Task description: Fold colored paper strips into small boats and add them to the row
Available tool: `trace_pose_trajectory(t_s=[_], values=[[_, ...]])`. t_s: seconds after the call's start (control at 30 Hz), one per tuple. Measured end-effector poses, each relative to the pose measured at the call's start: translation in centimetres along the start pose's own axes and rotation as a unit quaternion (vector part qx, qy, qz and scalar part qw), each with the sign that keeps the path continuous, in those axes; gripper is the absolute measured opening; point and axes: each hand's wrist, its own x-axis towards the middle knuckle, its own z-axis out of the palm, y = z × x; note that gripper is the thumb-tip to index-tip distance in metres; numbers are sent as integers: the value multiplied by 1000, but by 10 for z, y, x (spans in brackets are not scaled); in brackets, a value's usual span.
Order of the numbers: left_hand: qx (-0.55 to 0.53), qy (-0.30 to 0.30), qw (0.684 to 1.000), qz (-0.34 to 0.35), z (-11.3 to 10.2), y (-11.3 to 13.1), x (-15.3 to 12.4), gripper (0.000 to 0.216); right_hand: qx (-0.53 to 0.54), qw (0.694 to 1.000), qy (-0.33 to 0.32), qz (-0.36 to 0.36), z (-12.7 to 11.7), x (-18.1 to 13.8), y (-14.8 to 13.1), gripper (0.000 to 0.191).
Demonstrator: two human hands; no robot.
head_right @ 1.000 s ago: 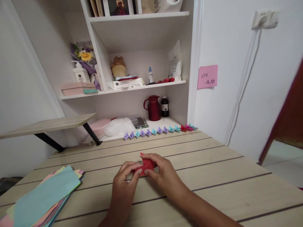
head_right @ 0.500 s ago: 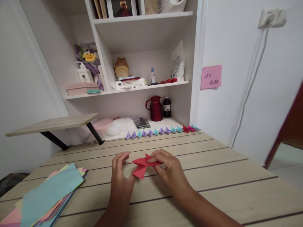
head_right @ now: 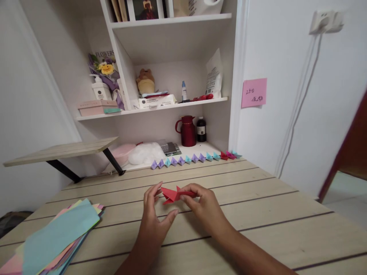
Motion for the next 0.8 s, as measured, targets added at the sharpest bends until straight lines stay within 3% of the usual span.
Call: trace_pose_trajectory(t_s=[0.07, 0.3, 0.43, 0.63, 0.8], values=[[4, 13, 1000, 9, 0, 2, 0, 74, 21, 999, 4, 32, 0, 2, 4, 12], [75, 117, 986, 90, -13, 10, 11, 37, 19, 998, 2, 53, 2, 2, 8, 15], [69, 105, 990, 68, -13, 9, 10, 39, -6, 1000, -7, 26, 3, 0, 5, 16], [63, 33, 996, 49, -10, 2, 8, 14, -39, 999, -18, -20, 2, 0, 5, 13], [-15, -9, 999, -47, -13, 5, 11, 8, -44, 998, -29, -43, 1, 0, 7, 14]])
